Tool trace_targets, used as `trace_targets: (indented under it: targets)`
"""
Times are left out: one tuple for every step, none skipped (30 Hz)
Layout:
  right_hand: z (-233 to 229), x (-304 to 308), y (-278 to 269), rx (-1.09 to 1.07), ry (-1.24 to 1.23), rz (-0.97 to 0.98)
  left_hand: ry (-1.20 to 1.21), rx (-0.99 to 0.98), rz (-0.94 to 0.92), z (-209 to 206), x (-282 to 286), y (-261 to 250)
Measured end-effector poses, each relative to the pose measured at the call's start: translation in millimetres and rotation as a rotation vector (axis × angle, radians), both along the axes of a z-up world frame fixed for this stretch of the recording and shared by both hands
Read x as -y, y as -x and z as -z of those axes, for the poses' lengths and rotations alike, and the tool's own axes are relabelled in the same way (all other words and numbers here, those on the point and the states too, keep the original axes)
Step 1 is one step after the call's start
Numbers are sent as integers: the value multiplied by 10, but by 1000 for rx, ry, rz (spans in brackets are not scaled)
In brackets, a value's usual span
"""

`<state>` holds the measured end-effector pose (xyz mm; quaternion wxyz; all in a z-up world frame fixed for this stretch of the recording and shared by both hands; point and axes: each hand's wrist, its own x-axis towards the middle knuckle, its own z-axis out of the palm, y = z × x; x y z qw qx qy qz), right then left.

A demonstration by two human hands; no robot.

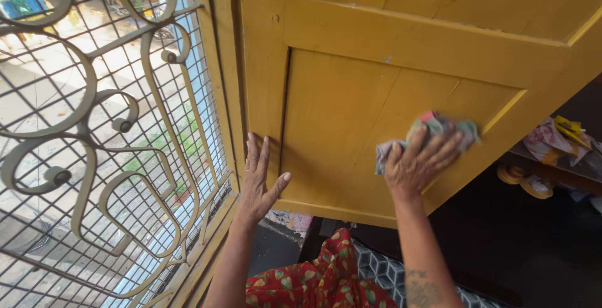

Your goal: The person wipes the surface of a yellow wooden door using a cloth. They move the cloth across the door panels in repeated strokes, covering different areas of the door.

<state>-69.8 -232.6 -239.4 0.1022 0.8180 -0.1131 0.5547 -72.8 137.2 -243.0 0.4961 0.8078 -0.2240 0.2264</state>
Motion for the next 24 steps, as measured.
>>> trace_targets:
  targets:
    - [210,32,38,15,-62,16,12,-7,6,4,3,-9]
    - [431,32,53,5,-84,18,23,-29,14,11,5,-8]
    - [658,7,56,-6,-107,20,34,-50,23,18,9,-3]
    - [883,-29,62,-16,-131,22,44,-71,32,19,4,-2]
    - [1108,-80,70,-28,-182,30,50,-87,37,16,-2,-6]
    - [1332,-146,79,-40,-231,40,57,-102,43,12,-2,-11]
    - [1546,-217,80,-52,-281,50,64,-117,50,8,-5,-17]
    - [1746,-288,77,-59,-357,63,71,-122,61,3,-11,-24]
    - [1934,-364,67,-67,-433,75,79,-127,72,-3,-24,-32]
    - [2101,-434,32,-75,-508,87,87,-133,82,-4,-34,-34]
    - [2252,-513,-18,-58,-691,67,87,-130,87,-4,-38,-32]
    - [2386,-604,-78,-39,-872,44,88,-126,90,-8,-42,-32]
    - [2496,-683,-131,-20,-1054,20,89,-122,93,-11,-46,-30]
    - [2575,-747,-208,10,-1195,61,81,-115,89,-13,-44,-28]
    - [2636,-820,-276,40,-1336,102,72,-108,86,-14,-44,-25]
    - [2690,-934,-326,82,-1321,92,66,-98,82,-17,-44,-27]
    - [2725,-1058,-356,80,-1380,58,64,-95,86,-16,-49,-25]
    - [2736,-1205,-393,73,-1446,21,63,-93,91,-14,-52,-25]
    - [2725,-1370,-434,65,-1499,-22,62,-90,95,-9,-52,-28]
    - [2708,-1555,-445,56,-1550,-85,54,-82,92,3,-50,-29]
    - [2672,-1768,-465,51,-1609,-167,46,-75,89,16,-44,-36]
    - [2609,-1988,-491,46,-1676,-250,36,-63,87,19,-45,-50]
    - [2526,-2212,-530,40,-1753,-354,36,-69,86,25,-54,-55]
    - [2420,-2416,-595,43,-1851,-498,39,-74,87,30,-48,-62]
